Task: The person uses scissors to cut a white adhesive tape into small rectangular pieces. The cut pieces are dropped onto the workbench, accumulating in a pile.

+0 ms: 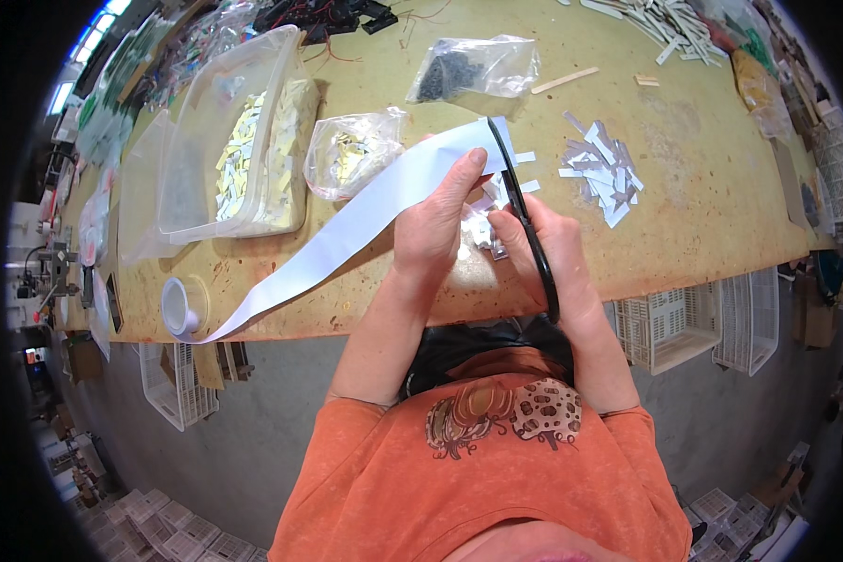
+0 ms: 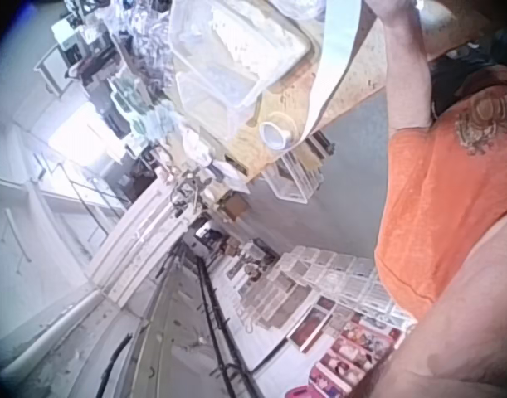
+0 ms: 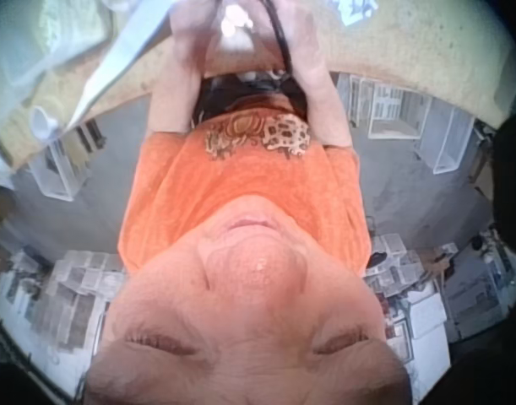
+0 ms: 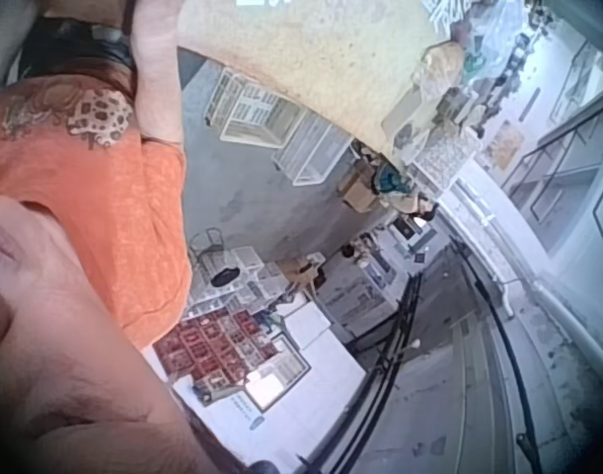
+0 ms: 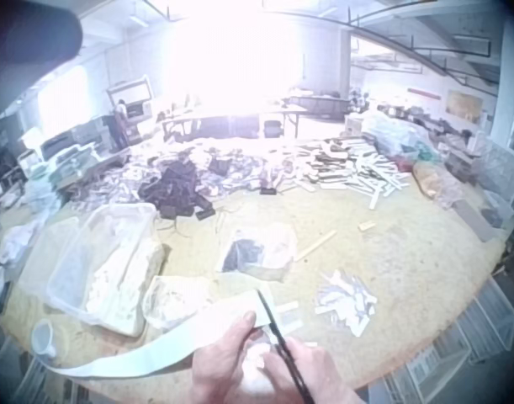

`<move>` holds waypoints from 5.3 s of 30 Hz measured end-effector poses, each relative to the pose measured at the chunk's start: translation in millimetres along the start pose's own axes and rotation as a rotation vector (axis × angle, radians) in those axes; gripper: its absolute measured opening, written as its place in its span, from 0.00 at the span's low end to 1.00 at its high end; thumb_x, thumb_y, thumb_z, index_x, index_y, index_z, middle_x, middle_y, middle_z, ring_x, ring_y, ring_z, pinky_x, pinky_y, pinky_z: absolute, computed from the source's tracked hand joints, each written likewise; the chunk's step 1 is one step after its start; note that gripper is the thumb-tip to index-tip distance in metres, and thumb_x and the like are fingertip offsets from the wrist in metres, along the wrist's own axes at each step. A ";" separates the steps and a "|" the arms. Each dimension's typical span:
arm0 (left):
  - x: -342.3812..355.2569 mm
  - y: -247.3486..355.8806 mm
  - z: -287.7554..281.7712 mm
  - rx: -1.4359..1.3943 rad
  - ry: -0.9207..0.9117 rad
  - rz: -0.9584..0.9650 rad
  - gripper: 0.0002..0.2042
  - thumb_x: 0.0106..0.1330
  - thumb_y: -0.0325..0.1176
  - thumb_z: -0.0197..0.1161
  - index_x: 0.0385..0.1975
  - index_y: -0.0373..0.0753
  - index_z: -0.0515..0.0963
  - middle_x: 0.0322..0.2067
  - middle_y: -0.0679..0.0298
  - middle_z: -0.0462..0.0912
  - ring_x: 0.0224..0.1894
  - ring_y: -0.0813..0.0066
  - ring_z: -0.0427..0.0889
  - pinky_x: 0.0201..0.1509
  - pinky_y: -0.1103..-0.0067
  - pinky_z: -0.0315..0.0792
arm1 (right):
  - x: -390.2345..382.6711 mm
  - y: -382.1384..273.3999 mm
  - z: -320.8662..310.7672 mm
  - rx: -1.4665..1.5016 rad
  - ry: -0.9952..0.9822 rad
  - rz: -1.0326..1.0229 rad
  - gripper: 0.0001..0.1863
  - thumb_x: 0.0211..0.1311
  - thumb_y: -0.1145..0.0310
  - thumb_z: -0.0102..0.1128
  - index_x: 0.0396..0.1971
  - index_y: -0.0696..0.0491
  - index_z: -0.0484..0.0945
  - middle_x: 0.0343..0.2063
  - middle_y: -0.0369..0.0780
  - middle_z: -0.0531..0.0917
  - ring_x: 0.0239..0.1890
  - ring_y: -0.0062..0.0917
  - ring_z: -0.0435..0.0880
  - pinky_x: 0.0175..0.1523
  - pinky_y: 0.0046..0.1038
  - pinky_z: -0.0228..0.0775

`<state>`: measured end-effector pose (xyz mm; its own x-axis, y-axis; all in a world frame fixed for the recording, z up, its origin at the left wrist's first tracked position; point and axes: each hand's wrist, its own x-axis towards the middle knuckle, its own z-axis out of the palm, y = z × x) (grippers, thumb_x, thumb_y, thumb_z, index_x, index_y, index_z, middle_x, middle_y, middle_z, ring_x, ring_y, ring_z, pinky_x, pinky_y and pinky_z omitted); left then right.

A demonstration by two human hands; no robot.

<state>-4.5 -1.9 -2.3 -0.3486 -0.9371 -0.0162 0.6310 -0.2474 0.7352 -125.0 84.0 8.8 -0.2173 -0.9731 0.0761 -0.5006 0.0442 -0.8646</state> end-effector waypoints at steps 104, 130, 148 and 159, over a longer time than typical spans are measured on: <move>-4.9 -0.6 6.9 -0.025 -0.022 0.047 0.07 0.72 0.26 0.62 0.46 0.37 0.73 0.43 0.61 0.82 0.45 0.75 0.84 0.51 0.77 0.80 | -3.9 -0.5 -6.9 -0.047 0.051 -0.025 0.23 0.65 0.47 0.63 0.32 0.55 0.75 0.21 0.49 0.82 0.28 0.49 0.85 0.31 0.42 0.75; -1.9 0.2 2.1 0.011 0.021 0.017 0.07 0.72 0.27 0.62 0.45 0.37 0.75 0.41 0.63 0.82 0.42 0.77 0.83 0.49 0.78 0.79 | -2.5 -15.5 -12.1 -0.021 -0.141 0.075 0.29 0.69 0.43 0.57 0.46 0.59 0.76 0.28 0.47 0.83 0.30 0.32 0.86 0.37 0.32 0.75; -2.5 -1.2 2.6 0.002 0.013 0.003 0.05 0.71 0.26 0.63 0.43 0.37 0.76 0.36 0.66 0.82 0.35 0.82 0.80 0.35 0.83 0.75 | -1.1 -8.7 -4.6 -0.039 -0.064 -0.003 0.28 0.66 0.41 0.59 0.39 0.56 0.74 0.23 0.48 0.82 0.30 0.46 0.84 0.35 0.40 0.75; -3.0 -1.3 4.2 0.008 0.024 0.034 0.05 0.71 0.27 0.63 0.42 0.38 0.77 0.36 0.67 0.82 0.35 0.84 0.79 0.35 0.85 0.73 | -1.2 -5.9 -1.7 -0.074 -0.034 -0.018 0.28 0.64 0.39 0.60 0.33 0.55 0.74 0.21 0.47 0.82 0.29 0.49 0.84 0.32 0.42 0.75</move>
<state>-7.1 2.2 -0.3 -0.3104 -0.9506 -0.0076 0.6364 -0.2137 0.7412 -123.2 85.3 14.6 -0.1792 -0.9811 0.0734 -0.5652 0.0416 -0.8239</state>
